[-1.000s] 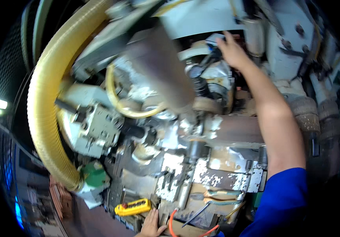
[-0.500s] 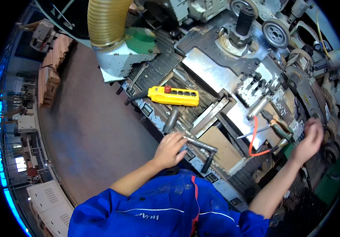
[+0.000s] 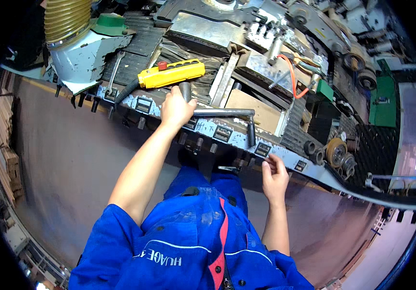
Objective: The person adjusts a dial indicator on a woodworking machine, then measures a wooden plank with a caliper. They return to the machine to make further adjustments to the dial indicator and other components using a wrench.
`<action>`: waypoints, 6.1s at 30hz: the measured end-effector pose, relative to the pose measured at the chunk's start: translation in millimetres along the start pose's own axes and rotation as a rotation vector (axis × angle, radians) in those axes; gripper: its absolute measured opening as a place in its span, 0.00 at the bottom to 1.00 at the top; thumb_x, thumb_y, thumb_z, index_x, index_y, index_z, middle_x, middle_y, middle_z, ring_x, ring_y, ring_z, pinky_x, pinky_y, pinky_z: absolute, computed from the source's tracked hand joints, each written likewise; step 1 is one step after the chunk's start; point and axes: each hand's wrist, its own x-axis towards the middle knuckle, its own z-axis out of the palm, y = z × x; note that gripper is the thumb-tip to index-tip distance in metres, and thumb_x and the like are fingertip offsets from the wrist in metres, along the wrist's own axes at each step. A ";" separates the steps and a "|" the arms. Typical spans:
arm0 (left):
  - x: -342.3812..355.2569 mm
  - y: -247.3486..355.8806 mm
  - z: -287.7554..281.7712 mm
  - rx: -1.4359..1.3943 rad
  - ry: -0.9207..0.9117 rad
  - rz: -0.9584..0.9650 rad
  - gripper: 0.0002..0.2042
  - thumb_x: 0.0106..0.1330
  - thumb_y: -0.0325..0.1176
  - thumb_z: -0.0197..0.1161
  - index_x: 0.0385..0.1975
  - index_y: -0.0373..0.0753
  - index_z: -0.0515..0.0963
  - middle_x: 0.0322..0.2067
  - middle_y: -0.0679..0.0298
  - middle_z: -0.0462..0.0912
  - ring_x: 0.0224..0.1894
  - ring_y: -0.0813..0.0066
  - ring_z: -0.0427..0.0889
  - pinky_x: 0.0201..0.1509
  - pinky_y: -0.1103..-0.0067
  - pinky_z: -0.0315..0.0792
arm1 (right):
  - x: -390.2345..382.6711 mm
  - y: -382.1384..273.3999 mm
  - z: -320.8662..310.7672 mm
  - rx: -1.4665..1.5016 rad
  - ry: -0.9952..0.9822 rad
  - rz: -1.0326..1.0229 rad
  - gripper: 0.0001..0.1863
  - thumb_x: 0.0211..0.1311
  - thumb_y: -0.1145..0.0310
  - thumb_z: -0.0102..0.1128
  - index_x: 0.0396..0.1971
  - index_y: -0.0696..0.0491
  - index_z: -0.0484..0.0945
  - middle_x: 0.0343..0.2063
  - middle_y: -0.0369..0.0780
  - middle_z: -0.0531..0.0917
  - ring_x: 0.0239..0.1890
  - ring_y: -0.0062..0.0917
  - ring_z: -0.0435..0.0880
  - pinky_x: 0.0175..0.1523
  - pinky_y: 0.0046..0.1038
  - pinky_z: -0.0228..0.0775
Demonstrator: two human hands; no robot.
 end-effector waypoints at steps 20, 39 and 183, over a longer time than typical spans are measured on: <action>-233.1 -48.4 139.6 -0.766 -0.246 -0.148 0.33 0.63 0.33 0.75 0.67 0.31 0.72 0.55 0.53 0.84 0.54 0.69 0.83 0.59 0.73 0.76 | -103.4 99.9 -61.7 0.766 -0.415 0.689 0.09 0.78 0.58 0.58 0.42 0.48 0.76 0.19 0.36 0.79 0.18 0.22 0.77 0.24 0.26 0.71; -195.1 -56.1 181.8 -1.035 -0.065 -0.295 0.19 0.66 0.36 0.76 0.53 0.35 0.85 0.39 0.68 0.87 0.39 0.83 0.81 0.44 0.80 0.75 | -119.0 45.2 -20.4 0.845 -0.668 0.357 0.35 0.78 0.74 0.52 0.79 0.56 0.49 0.44 0.45 0.83 0.43 0.27 0.85 0.52 0.31 0.80; -135.3 28.7 349.1 -0.575 -0.201 -0.835 0.33 0.54 0.34 0.75 0.60 0.28 0.72 0.52 0.48 0.83 0.54 0.57 0.82 0.61 0.66 0.74 | 580.1 114.0 -241.0 -0.792 0.677 0.013 0.23 0.67 0.55 0.56 0.57 0.52 0.75 0.60 0.46 0.75 0.67 0.46 0.69 0.70 0.50 0.58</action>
